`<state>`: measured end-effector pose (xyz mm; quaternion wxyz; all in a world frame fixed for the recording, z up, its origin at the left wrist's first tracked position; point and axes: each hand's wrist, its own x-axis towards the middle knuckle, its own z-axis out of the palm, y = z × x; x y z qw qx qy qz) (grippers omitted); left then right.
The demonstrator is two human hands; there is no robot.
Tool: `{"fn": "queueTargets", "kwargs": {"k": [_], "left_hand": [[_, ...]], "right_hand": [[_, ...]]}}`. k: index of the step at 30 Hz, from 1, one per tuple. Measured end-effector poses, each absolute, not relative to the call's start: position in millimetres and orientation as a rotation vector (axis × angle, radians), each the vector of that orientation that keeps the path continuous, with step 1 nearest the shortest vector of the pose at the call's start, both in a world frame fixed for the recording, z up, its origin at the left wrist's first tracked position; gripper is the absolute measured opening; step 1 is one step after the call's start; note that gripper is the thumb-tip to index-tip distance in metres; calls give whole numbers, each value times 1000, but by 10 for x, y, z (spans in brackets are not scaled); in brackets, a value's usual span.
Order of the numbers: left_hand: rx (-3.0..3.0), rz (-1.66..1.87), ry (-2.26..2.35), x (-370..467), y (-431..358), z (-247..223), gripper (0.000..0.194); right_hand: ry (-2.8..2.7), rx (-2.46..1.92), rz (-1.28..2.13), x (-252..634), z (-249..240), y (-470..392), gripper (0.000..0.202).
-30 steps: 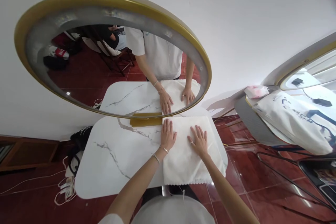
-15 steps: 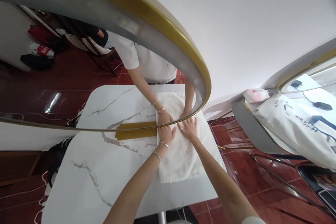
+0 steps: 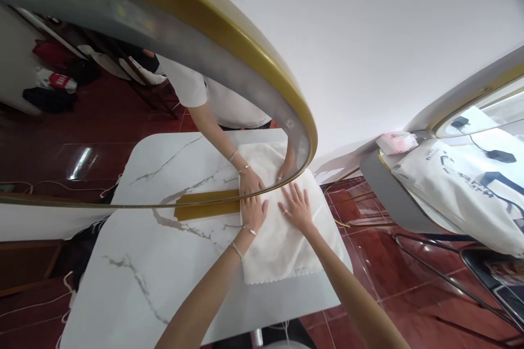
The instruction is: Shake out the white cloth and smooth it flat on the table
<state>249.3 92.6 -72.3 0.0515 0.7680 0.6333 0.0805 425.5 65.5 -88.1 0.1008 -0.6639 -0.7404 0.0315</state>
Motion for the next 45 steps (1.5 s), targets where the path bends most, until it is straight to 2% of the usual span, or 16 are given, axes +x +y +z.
{"fn": "queueTargets", "kwargs": {"k": [3,6,8,13,19,25,31,35,38,45], "left_hand": [[2416,338,1896,2494,713,-790,54],[2599,400,1591,2574,643,-848,58],[2637,406,1439,2671,692,-850,52],[2519,395,1489,2958,1085,-807,60],[2496,390,1463,3109,1373,-812,58],[2546,410,1478,2849,621,-758,66],[2622,370,1466,2411,-375,-762,69],[2653,341,1467,2237,-706,-750,69],[2656,349,1462,2233,-657,-756,69],[2555,407,1516,2590,-36,-805,66]], "right_hand": [[-2161,-1949,-22,4379,-953,104,56],[-2051,-2039,-68,4478,-1033,-258,62],[-2016,-2081,-76,4530,-1055,-308,65],[-2041,-2124,-79,4709,-1015,77,62],[-2074,-2171,2,4895,-945,562,58],[-1955,-2245,-2,4826,-923,409,59],[-1957,-2212,-91,4629,-1015,-423,63],[-1967,-2130,-69,4529,-1093,-771,67],[-1917,-2108,-62,4561,-1106,-519,67],[-1964,-2196,-42,4872,-1026,718,61]]}}
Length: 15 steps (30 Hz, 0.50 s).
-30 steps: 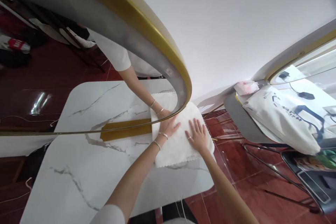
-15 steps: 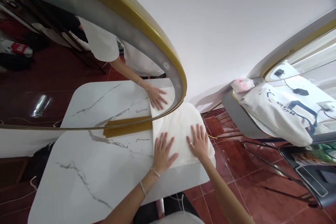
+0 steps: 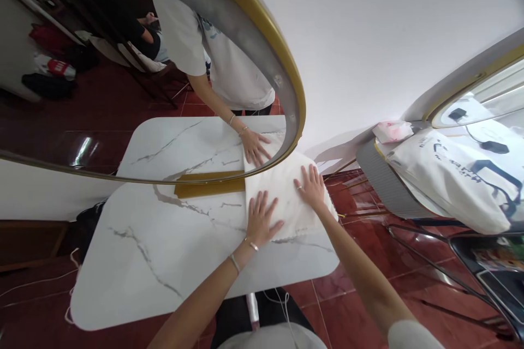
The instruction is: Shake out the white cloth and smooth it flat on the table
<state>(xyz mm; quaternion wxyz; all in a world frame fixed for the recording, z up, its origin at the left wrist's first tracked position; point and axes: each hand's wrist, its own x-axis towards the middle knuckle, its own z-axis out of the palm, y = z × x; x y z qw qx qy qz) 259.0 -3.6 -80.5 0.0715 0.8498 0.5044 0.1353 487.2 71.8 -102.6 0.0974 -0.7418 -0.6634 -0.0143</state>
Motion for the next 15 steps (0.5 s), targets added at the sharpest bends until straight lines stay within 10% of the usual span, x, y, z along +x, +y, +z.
{"fn": "queueTargets", "kwargs": {"k": [15], "left_hand": [[2548,400,1456,2563,-839,-771,70]], "right_hand": [[-1995,-2144,-157,4919,-1082,-662,66]]}}
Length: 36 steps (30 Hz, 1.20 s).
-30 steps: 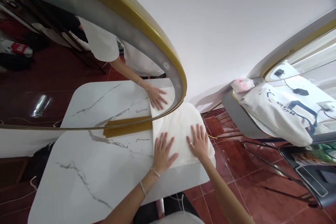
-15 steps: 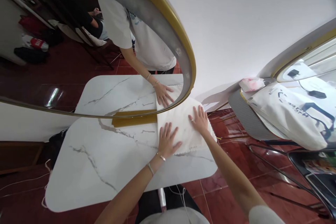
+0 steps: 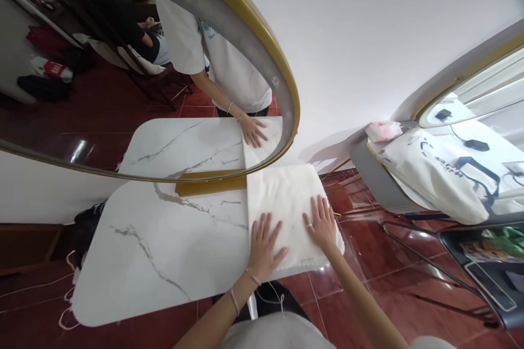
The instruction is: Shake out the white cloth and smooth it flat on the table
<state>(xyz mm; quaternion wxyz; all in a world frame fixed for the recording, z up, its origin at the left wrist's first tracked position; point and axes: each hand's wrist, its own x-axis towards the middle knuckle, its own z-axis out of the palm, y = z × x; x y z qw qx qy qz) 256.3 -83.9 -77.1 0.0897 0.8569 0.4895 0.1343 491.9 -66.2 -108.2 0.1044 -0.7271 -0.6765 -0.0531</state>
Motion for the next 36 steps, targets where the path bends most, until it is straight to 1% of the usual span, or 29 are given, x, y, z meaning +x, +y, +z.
{"fn": "queueTargets", "kwargs": {"k": [3,5,16,23,26,28,32,36], "left_hand": [[2567,385,1410,2499,-1127,-777,72],[2569,375,1410,2466,-1216,-784,72],[2574,415,1544,2170,-949,-779,67],[2489,444,1570,2100,-1075,-782,69],[2390,577,1639,2255,-760,-789,57],[2361,664,1685,2365,-408,-802,55],[2312,710,1790,2464,176,-879,68],[2300,698,1861,2361,262,-952,73]], "right_hand": [[-1973,-2146,-171,4877,-1110,-1051,65],[-1970,-2145,-177,4855,-1120,-1146,65],[-2029,-2108,-120,4488,-1068,-638,65],[-2041,-2034,-120,4396,-1100,-825,63],[-2024,-2026,-129,4415,-1111,-892,63],[-2016,-2013,-144,4424,-1100,-900,63],[-2101,-1884,-154,4442,-1028,-885,62],[-2358,-1659,-55,4394,-931,-904,62]]}}
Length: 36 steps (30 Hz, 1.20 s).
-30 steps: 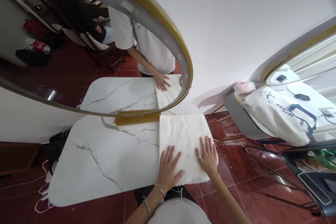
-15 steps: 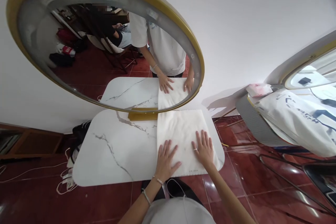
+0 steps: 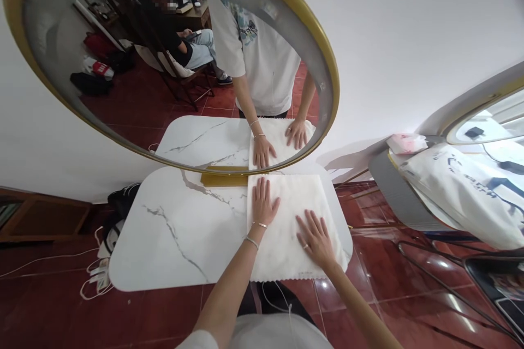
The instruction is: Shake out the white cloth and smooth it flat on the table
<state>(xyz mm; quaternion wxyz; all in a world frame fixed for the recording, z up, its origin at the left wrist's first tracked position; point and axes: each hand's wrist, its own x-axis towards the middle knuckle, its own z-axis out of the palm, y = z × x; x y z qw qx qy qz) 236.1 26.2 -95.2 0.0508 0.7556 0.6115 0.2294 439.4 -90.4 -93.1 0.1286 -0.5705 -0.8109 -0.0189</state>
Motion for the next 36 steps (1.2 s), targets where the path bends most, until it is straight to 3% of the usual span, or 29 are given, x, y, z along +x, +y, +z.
{"fn": "queueTargets", "kwargs": {"k": [18,22,30,36], "left_hand": [[2307,638,1997,744,205,-899,72],[2399,602,1845,915,194,-934,64],[2361,605,1702,1879,253,-948,71],[2214,583,1878,1737,-542,-842,72]], "right_hand": [[-2519,-1427,174,2805,-816,-986,69],[-2515,-1436,178,2799,-843,-1017,67],[-2447,-1555,184,3314,-830,-1118,66],[-2057,-1651,181,3583,-917,-631,59]]}}
